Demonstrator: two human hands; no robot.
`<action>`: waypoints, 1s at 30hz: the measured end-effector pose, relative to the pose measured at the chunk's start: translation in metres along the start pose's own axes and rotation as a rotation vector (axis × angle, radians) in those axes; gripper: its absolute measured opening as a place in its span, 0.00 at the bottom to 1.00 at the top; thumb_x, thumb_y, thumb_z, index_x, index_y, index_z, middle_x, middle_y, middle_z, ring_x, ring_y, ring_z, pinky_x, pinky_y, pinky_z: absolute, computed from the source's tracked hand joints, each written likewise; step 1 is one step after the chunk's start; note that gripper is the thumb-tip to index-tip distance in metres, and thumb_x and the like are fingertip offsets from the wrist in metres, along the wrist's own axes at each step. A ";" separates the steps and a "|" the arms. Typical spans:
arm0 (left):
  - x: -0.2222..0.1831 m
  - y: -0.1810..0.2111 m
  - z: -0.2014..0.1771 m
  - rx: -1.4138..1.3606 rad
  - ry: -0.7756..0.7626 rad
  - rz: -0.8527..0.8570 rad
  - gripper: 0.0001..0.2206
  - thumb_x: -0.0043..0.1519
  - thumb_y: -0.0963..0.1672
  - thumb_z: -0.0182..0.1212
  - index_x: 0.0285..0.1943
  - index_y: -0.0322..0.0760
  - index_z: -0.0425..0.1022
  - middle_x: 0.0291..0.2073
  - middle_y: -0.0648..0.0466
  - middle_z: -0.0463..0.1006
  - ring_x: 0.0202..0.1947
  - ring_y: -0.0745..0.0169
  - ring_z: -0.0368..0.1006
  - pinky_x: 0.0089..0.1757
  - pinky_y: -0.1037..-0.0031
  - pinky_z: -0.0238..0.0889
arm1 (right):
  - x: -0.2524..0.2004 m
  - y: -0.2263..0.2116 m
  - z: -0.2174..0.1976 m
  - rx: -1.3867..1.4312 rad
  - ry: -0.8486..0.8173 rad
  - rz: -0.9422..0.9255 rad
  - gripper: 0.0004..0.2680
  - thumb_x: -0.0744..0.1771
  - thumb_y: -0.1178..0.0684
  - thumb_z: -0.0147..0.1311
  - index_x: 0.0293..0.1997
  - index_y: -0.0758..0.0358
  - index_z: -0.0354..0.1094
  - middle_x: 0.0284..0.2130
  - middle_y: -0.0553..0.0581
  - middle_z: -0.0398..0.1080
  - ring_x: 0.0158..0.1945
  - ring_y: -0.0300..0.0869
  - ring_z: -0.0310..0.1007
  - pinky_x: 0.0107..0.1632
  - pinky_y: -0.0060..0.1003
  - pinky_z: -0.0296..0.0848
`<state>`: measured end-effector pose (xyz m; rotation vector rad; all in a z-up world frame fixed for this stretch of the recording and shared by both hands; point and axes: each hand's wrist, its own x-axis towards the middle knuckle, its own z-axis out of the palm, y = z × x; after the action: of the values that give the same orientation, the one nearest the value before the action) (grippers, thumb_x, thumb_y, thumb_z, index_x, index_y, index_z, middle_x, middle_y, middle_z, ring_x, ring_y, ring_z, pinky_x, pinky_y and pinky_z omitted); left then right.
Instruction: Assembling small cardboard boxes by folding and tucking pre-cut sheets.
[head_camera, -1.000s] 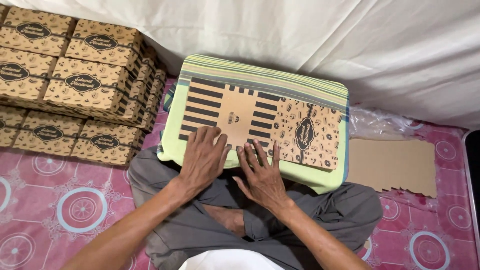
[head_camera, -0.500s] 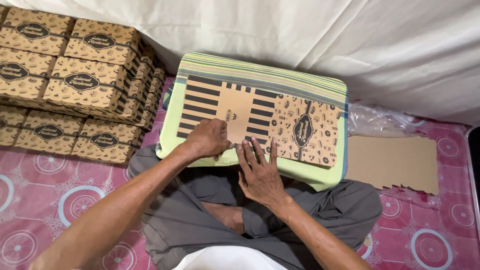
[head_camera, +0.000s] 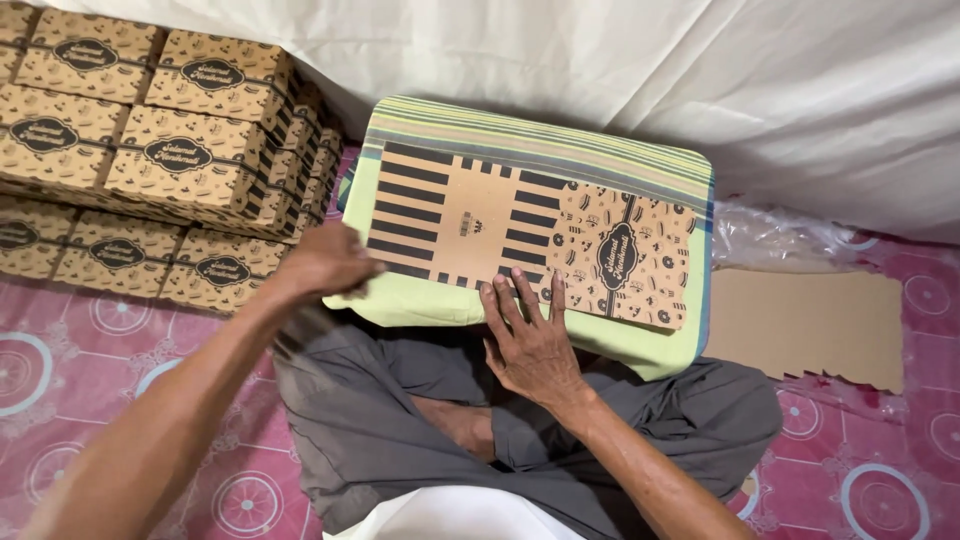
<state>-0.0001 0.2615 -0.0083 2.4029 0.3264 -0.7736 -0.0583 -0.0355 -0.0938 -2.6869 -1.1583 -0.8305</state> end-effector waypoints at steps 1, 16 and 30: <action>0.002 -0.015 -0.004 0.003 0.001 0.000 0.12 0.60 0.44 0.64 0.42 0.25 0.82 0.27 0.38 0.84 0.30 0.45 0.84 0.45 0.56 0.73 | -0.001 0.000 0.000 0.000 0.002 0.002 0.28 0.61 0.47 0.56 0.70 0.64 0.59 0.61 0.68 0.65 0.70 0.64 0.58 0.68 0.81 0.44; -0.030 0.011 0.127 0.576 0.839 1.023 0.20 0.65 0.46 0.56 0.64 0.31 0.73 0.58 0.40 0.76 0.65 0.40 0.67 0.63 0.54 0.58 | 0.003 -0.003 -0.006 0.025 -0.013 0.022 0.30 0.61 0.46 0.58 0.71 0.63 0.57 0.62 0.68 0.63 0.70 0.65 0.57 0.67 0.80 0.44; -0.028 0.005 0.138 0.732 0.858 0.929 0.28 0.60 0.43 0.57 0.73 0.32 0.63 0.65 0.38 0.71 0.67 0.37 0.64 0.66 0.49 0.53 | -0.040 0.033 -0.033 -0.189 -0.073 0.087 0.23 0.64 0.37 0.53 0.62 0.58 0.68 0.62 0.60 0.68 0.69 0.61 0.59 0.67 0.77 0.47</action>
<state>-0.0829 0.1730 -0.0807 2.9559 -0.8637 0.6967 -0.0722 -0.0947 -0.0826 -2.9193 -1.0153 -0.8763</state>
